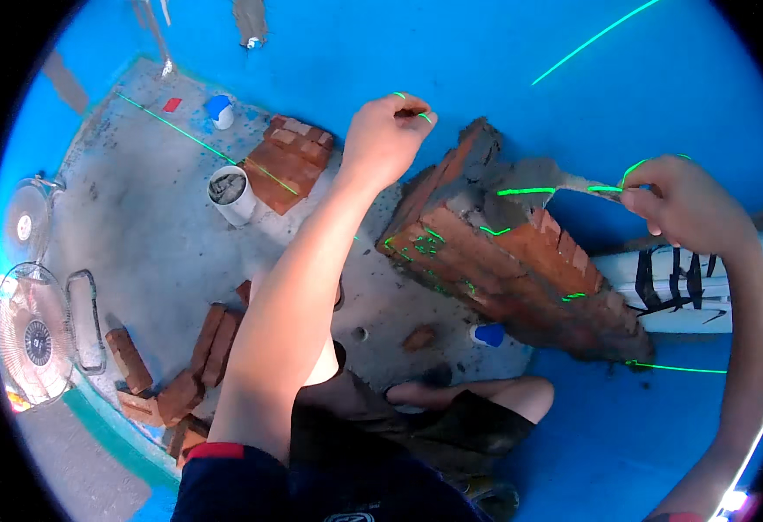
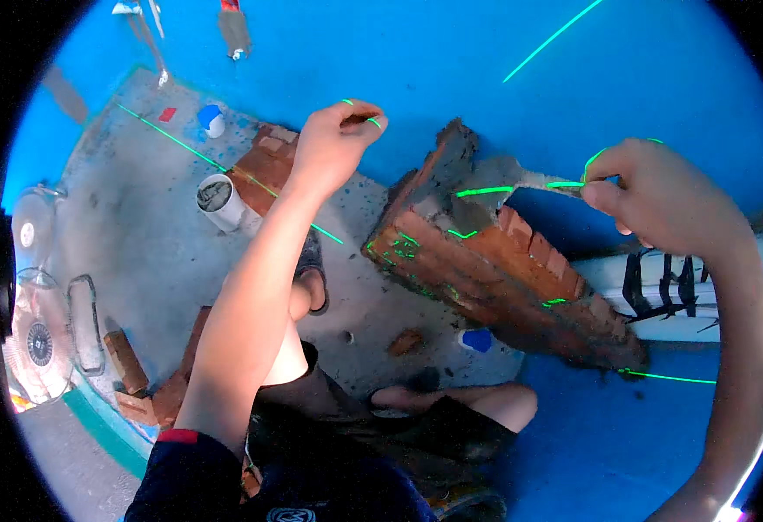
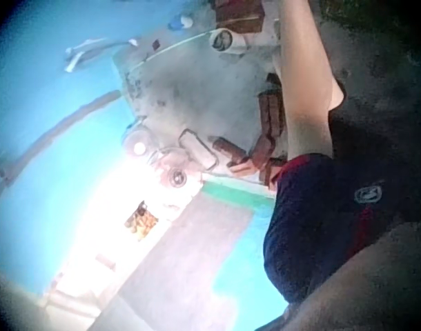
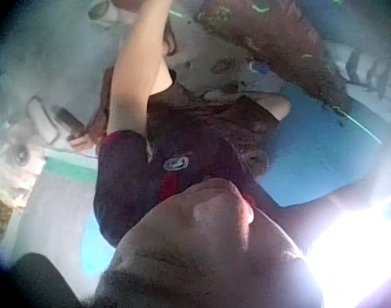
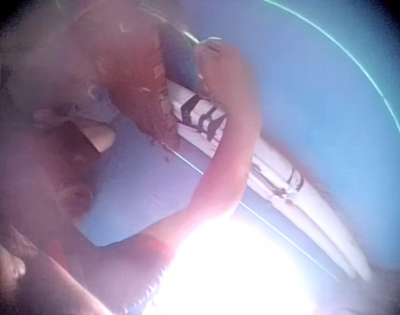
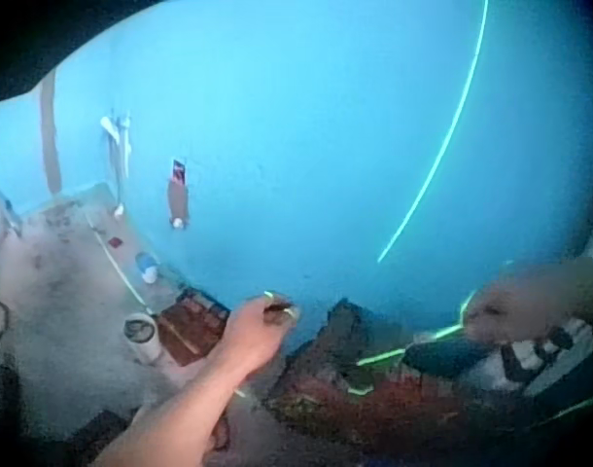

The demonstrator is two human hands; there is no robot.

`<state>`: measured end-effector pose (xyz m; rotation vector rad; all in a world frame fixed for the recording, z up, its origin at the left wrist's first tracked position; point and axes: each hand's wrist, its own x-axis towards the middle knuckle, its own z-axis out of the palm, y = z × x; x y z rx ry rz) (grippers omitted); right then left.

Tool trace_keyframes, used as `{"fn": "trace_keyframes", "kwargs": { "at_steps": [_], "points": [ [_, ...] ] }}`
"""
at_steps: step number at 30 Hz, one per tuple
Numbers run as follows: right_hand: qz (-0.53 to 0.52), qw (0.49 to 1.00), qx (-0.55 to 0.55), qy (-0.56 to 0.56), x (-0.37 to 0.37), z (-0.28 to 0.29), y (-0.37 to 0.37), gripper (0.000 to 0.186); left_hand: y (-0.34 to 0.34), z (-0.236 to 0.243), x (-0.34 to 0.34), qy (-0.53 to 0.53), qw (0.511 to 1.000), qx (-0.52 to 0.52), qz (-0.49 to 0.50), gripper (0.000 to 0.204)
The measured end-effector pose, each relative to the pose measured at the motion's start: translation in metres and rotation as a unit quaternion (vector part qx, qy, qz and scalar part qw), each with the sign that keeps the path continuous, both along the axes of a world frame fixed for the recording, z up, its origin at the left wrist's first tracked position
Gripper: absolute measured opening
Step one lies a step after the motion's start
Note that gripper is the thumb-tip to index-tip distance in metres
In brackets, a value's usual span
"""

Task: The person builds a small brick structure by applying mortar with a trowel, placing bricks onto the mortar, and smoothing the joints. They retrieve bricks from a pile and mix mortar in a bucket.

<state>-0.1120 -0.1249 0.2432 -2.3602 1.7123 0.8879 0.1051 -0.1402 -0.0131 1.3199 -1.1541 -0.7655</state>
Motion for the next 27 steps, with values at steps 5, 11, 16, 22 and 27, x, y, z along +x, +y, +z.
{"fn": "trace_keyframes", "kwargs": {
  "at_steps": [5,11,16,22,27],
  "points": [
    [-0.144,0.989,0.036,0.022,-0.002,-0.007,-0.025,0.02,0.003,-0.007,0.007,0.012,1.0,-0.008,-0.003,0.026],
    [-0.226,0.972,0.061,-0.029,-0.023,0.0,-0.043,0.026,0.002,-0.004,0.011,-0.005,1.0,-0.009,-0.013,0.027],
    [-0.243,0.966,0.068,-0.057,-0.034,0.0,-0.041,0.031,0.006,0.001,0.009,-0.003,1.0,0.001,-0.008,0.024],
    [-0.245,0.966,0.046,-0.069,-0.05,-0.003,-0.03,0.03,0.007,-0.003,0.011,-0.014,1.0,0.013,-0.017,0.026],
    [-0.198,0.979,0.027,-0.039,-0.088,0.004,-0.024,0.032,0.002,-0.005,0.002,0.006,1.0,0.005,-0.019,0.025]
  ]
}}
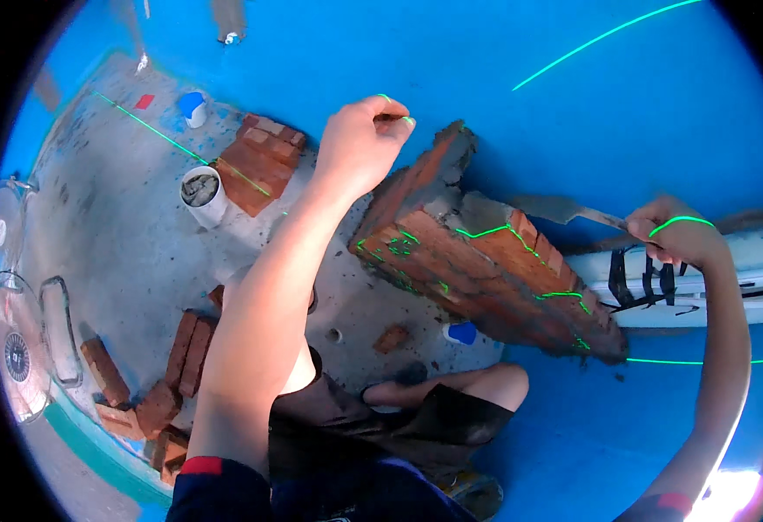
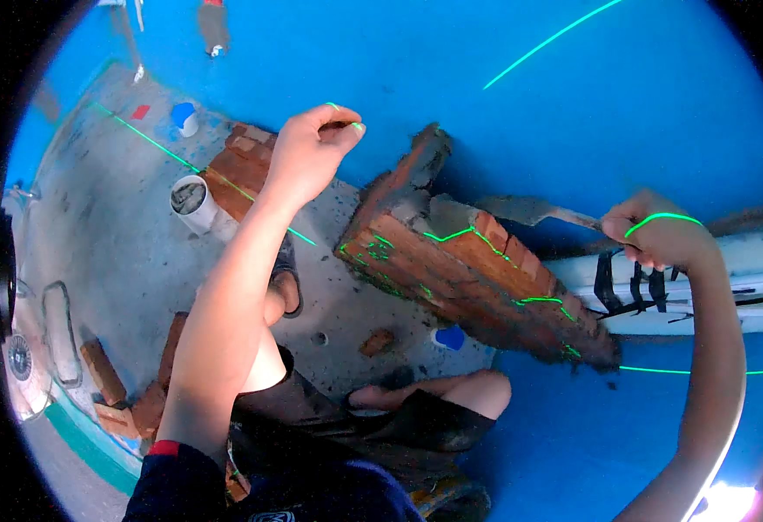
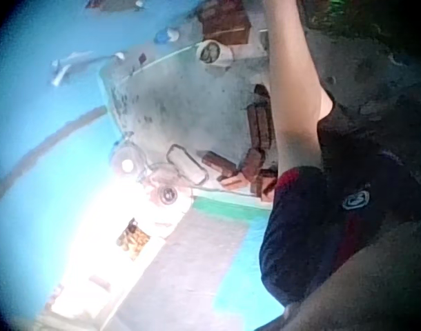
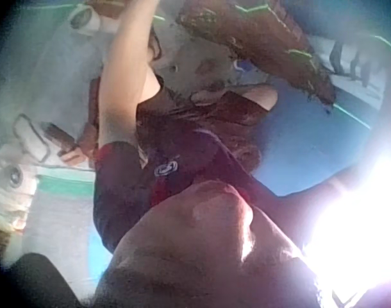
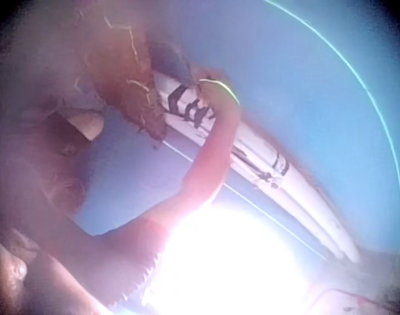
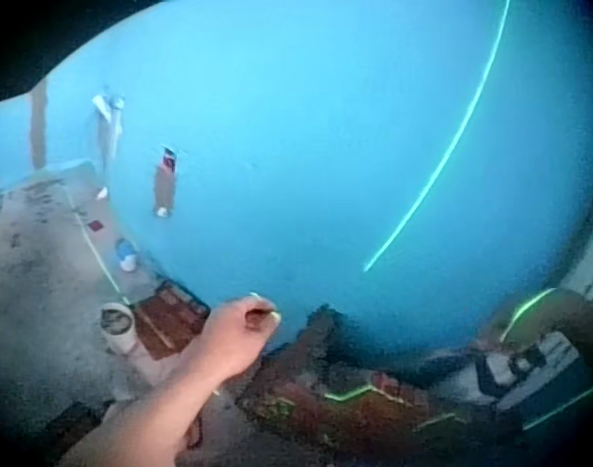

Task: The person builds a small brick structure by applying mortar with a trowel, placing bricks onto the mortar, and smoothing the joints. They retrieve bricks from a pile and mix mortar in a bucket.

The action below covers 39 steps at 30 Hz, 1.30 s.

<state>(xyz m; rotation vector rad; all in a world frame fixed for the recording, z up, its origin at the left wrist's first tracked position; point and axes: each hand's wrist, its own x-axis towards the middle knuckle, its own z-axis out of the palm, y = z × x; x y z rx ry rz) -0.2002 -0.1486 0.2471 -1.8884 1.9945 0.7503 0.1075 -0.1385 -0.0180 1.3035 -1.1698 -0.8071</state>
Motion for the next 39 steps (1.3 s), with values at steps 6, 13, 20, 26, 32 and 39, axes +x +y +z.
{"fn": "trace_keyframes", "kwargs": {
  "at_steps": [6,13,20,26,32,39],
  "points": [
    [-0.016,0.988,-0.139,-0.067,-0.047,0.024,0.053,0.04,-0.002,-0.001,0.011,-0.043,0.998,-0.043,0.032,0.019],
    [-0.209,0.891,-0.319,-0.245,-0.28,-0.048,0.191,0.033,0.036,0.022,0.019,-0.097,0.987,-0.103,0.069,0.037],
    [-0.197,0.9,-0.038,-0.386,-0.098,-0.305,0.184,0.034,0.153,-0.01,0.135,-0.199,0.976,-0.059,0.068,0.024],
    [-0.101,0.876,0.083,-0.464,0.028,-0.396,0.171,0.034,0.355,-0.152,0.272,-0.328,0.812,0.416,0.243,0.028],
    [-0.072,0.871,0.088,-0.478,0.072,-0.42,0.147,0.035,0.415,-0.247,0.243,-0.309,0.762,0.561,0.093,0.046],
    [-0.051,0.873,0.079,-0.478,0.11,-0.434,0.119,0.035,0.372,-0.268,0.169,-0.247,0.843,0.474,0.057,0.028]
  ]
}}
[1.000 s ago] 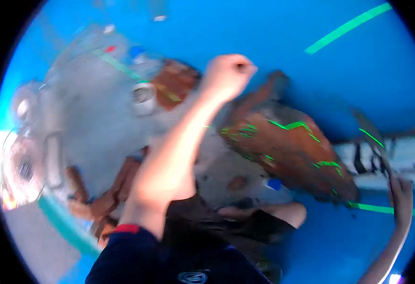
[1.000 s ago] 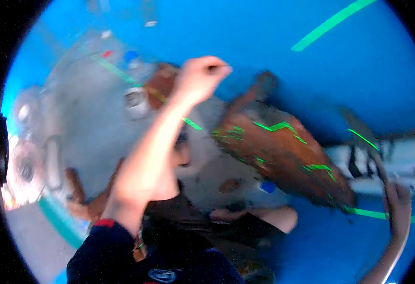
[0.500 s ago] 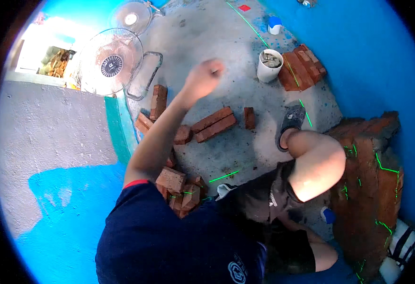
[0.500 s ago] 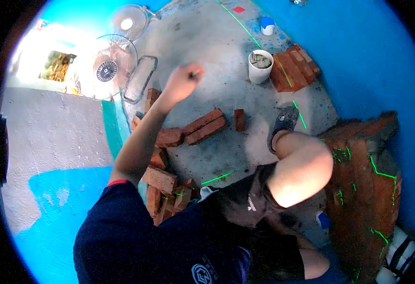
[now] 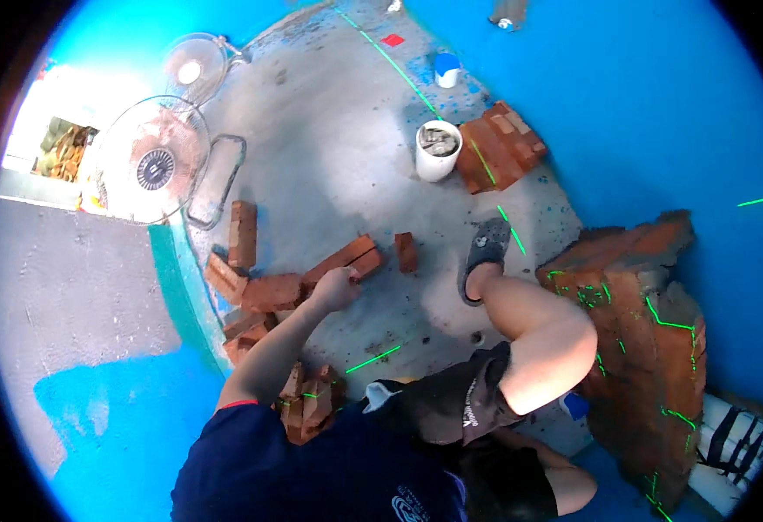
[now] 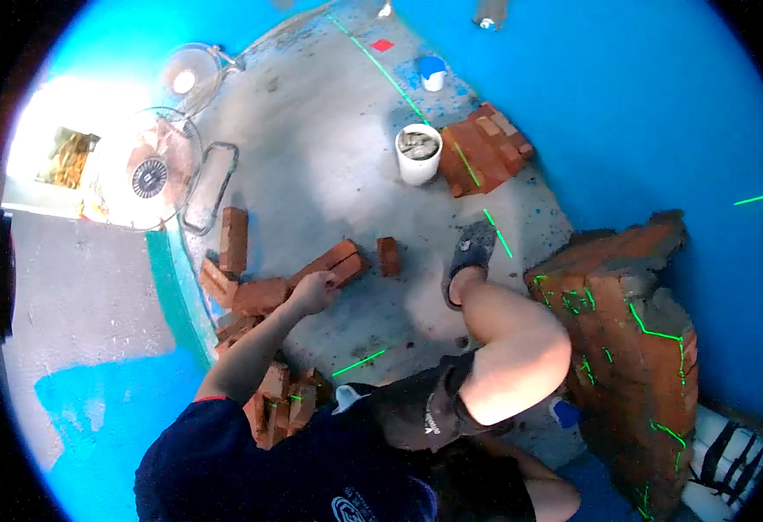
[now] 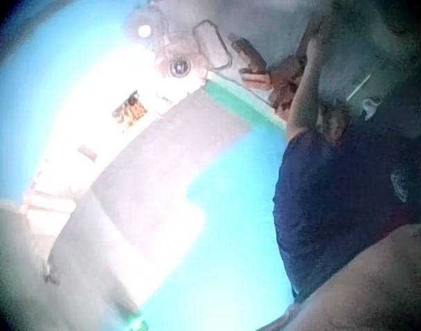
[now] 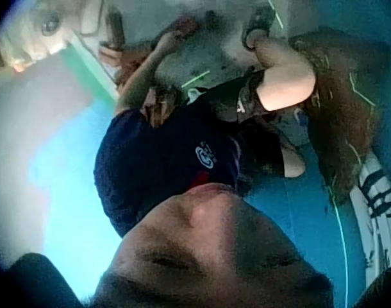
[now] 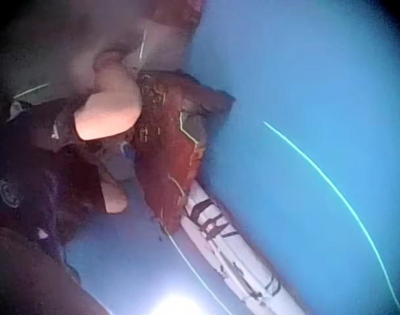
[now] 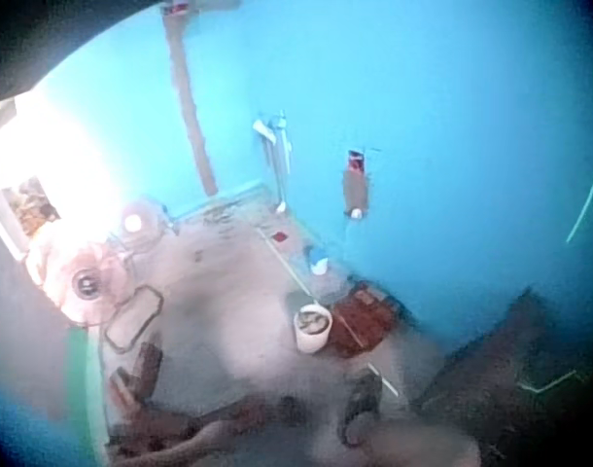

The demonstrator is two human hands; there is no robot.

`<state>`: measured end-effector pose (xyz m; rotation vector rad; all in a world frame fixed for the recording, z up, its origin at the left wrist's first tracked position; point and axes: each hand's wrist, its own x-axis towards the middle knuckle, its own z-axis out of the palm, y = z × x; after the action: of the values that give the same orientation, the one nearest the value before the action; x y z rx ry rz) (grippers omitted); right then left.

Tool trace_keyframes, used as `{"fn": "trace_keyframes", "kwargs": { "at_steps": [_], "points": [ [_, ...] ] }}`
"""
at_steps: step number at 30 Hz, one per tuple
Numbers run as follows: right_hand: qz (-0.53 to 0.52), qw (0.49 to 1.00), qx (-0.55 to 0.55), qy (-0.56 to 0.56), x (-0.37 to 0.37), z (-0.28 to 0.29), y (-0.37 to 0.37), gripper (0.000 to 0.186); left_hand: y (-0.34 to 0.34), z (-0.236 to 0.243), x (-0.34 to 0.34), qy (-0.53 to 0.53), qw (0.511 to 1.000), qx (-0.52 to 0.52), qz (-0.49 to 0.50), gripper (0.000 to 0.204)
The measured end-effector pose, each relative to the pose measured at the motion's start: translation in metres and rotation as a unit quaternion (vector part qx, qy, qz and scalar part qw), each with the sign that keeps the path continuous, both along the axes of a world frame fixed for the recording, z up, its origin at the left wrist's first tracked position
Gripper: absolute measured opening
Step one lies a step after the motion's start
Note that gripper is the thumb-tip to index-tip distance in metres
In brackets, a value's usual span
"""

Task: The person builds a small brick structure by applying mortar with a trowel, placing bricks onto the mortar, and smoothing the joints. They retrieve bricks from a pile and mix mortar in a bucket.

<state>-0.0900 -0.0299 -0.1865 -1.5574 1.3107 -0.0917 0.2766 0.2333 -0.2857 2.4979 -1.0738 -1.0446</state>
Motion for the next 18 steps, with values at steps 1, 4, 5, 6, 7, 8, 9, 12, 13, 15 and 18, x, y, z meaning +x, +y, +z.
{"fn": "trace_keyframes", "kwargs": {
  "at_steps": [1,4,5,6,7,8,9,12,13,15,18],
  "points": [
    [0.002,1.0,-0.004,-0.003,0.006,-0.002,-0.006,0.035,-0.016,-0.001,-0.005,0.002,1.0,-0.003,-0.005,0.028],
    [0.015,1.0,-0.009,-0.012,0.024,-0.009,-0.02,0.036,-0.068,-0.005,-0.019,0.003,0.99,-0.131,-0.045,0.021],
    [0.02,1.0,-0.012,-0.016,0.029,-0.01,-0.024,0.036,-0.091,-0.005,-0.022,-0.011,0.993,-0.091,-0.068,0.02],
    [0.026,0.999,-0.011,-0.02,0.034,-0.011,-0.03,0.036,-0.111,-0.005,-0.026,-0.026,0.994,-0.05,-0.09,0.019],
    [0.032,0.999,-0.012,-0.022,0.04,-0.013,-0.031,0.036,-0.124,-0.004,-0.03,-0.024,0.994,-0.048,-0.09,0.019],
    [0.04,0.999,-0.011,-0.022,0.044,-0.014,-0.036,0.036,-0.134,-0.002,-0.032,0.001,0.993,-0.085,-0.083,0.02],
    [0.045,0.999,-0.01,-0.022,0.048,-0.014,-0.038,0.036,-0.139,0.0,-0.036,0.028,0.99,-0.12,-0.076,0.02],
    [0.066,0.998,-0.005,-0.016,0.057,-0.019,-0.036,0.036,-0.119,0.01,-0.058,0.128,0.988,-0.085,0.03,0.023],
    [0.073,0.997,-0.001,-0.016,0.061,-0.02,-0.031,0.036,-0.099,0.004,-0.061,0.074,0.99,-0.115,-0.026,0.026],
    [0.085,0.996,0.002,-0.012,0.063,-0.023,-0.026,0.036,-0.058,0.002,-0.072,0.087,0.992,-0.092,0.007,0.027],
    [0.099,0.995,0.009,-0.011,0.058,-0.028,-0.017,0.037,0.023,0.025,-0.054,0.143,0.985,-0.045,0.084,0.028]
  ]
}}
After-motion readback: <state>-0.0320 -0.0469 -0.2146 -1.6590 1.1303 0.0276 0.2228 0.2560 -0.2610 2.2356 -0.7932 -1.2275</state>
